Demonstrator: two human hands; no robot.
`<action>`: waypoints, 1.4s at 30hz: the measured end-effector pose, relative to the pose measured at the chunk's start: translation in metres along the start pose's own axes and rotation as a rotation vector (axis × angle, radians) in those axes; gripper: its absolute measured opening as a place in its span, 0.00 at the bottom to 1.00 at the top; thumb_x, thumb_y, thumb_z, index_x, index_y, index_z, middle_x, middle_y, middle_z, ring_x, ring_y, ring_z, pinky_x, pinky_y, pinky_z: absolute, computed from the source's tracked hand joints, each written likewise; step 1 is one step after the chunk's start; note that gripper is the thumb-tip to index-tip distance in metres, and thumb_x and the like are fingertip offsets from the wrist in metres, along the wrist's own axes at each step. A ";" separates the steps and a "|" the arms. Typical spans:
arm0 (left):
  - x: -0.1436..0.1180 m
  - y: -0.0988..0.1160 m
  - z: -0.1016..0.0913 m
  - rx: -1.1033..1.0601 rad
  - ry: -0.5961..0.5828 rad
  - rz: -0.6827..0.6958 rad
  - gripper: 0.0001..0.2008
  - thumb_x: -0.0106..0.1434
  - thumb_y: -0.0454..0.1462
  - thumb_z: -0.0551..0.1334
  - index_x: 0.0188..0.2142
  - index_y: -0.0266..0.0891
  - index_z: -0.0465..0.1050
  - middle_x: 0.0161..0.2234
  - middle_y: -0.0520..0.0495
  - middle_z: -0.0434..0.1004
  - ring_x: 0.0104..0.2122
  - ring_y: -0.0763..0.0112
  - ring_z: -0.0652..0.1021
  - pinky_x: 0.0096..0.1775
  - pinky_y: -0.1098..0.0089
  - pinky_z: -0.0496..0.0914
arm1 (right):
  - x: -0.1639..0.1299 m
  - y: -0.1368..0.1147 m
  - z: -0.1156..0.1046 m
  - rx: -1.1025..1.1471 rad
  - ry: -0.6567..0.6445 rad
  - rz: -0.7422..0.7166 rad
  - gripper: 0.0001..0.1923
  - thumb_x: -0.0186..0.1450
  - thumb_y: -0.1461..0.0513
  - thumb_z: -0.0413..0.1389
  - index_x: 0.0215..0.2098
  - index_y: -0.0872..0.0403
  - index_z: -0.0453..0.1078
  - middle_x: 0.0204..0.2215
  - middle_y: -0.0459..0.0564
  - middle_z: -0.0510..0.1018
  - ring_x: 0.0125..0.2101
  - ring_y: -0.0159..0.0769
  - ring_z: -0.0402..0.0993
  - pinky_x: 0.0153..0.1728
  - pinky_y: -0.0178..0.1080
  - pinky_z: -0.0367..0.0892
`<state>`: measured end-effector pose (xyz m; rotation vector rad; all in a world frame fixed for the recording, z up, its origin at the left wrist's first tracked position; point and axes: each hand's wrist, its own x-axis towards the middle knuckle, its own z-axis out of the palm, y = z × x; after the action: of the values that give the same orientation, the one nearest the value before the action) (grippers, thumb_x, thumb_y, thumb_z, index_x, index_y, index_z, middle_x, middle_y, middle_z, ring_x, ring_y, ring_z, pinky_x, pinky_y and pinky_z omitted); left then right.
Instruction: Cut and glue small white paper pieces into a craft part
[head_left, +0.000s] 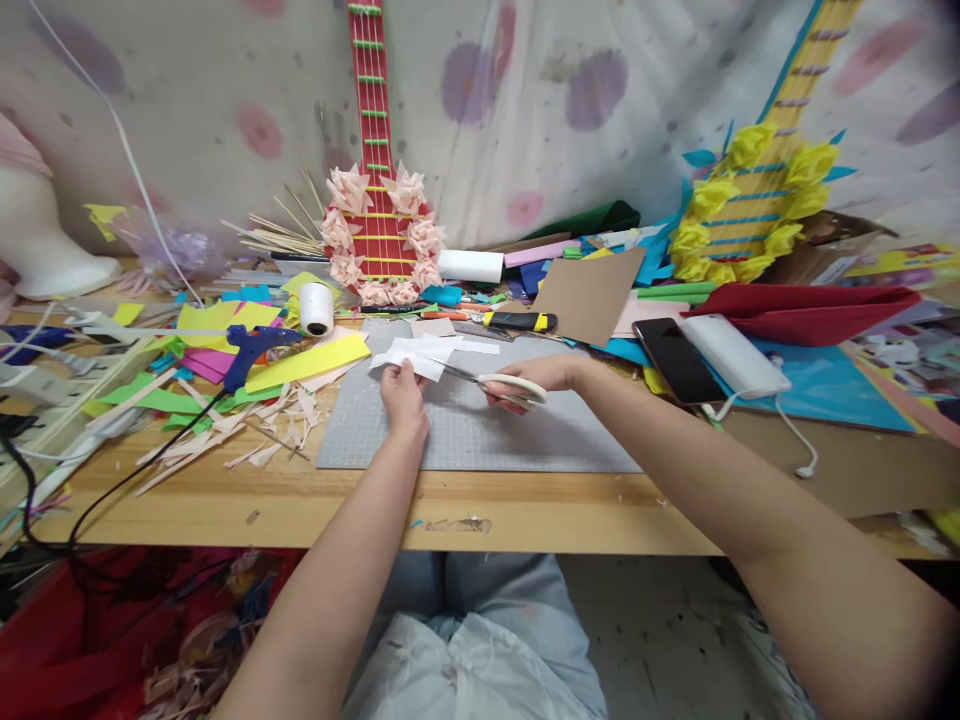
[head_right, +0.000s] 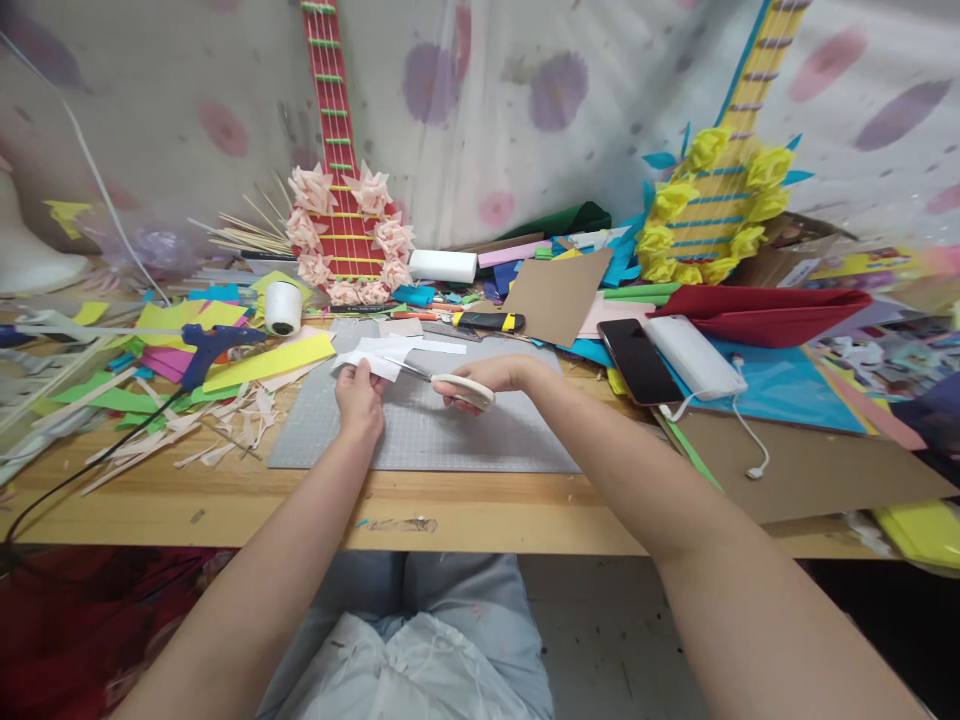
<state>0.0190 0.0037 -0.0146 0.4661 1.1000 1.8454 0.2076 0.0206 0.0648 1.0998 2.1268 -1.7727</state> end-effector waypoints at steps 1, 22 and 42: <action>0.000 0.001 0.000 -0.008 0.000 -0.007 0.07 0.54 0.37 0.56 0.27 0.38 0.57 0.29 0.50 0.73 0.31 0.75 0.75 0.37 0.70 0.69 | 0.004 -0.001 0.001 0.006 -0.005 -0.006 0.26 0.53 0.42 0.50 0.32 0.55 0.64 0.22 0.43 0.68 0.21 0.27 0.64 0.24 0.32 0.60; -0.010 0.012 0.007 -0.285 0.061 -0.169 0.04 0.59 0.28 0.53 0.28 0.35 0.61 0.26 0.49 0.74 0.28 0.78 0.76 0.41 0.70 0.69 | 0.015 -0.015 0.008 0.011 0.065 0.034 0.23 0.51 0.44 0.54 0.30 0.56 0.62 0.20 0.43 0.65 0.20 0.26 0.62 0.23 0.32 0.62; -0.012 0.011 0.010 -0.300 0.095 -0.188 0.05 0.59 0.28 0.52 0.28 0.35 0.62 0.27 0.49 0.74 0.28 0.79 0.76 0.41 0.71 0.69 | 0.013 -0.024 0.003 -0.079 0.070 0.137 0.28 0.49 0.41 0.53 0.33 0.56 0.64 0.23 0.45 0.68 0.21 0.27 0.64 0.23 0.32 0.61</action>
<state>0.0262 -0.0042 0.0016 0.0981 0.8752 1.8384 0.1822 0.0224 0.0760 1.2717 2.0854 -1.5985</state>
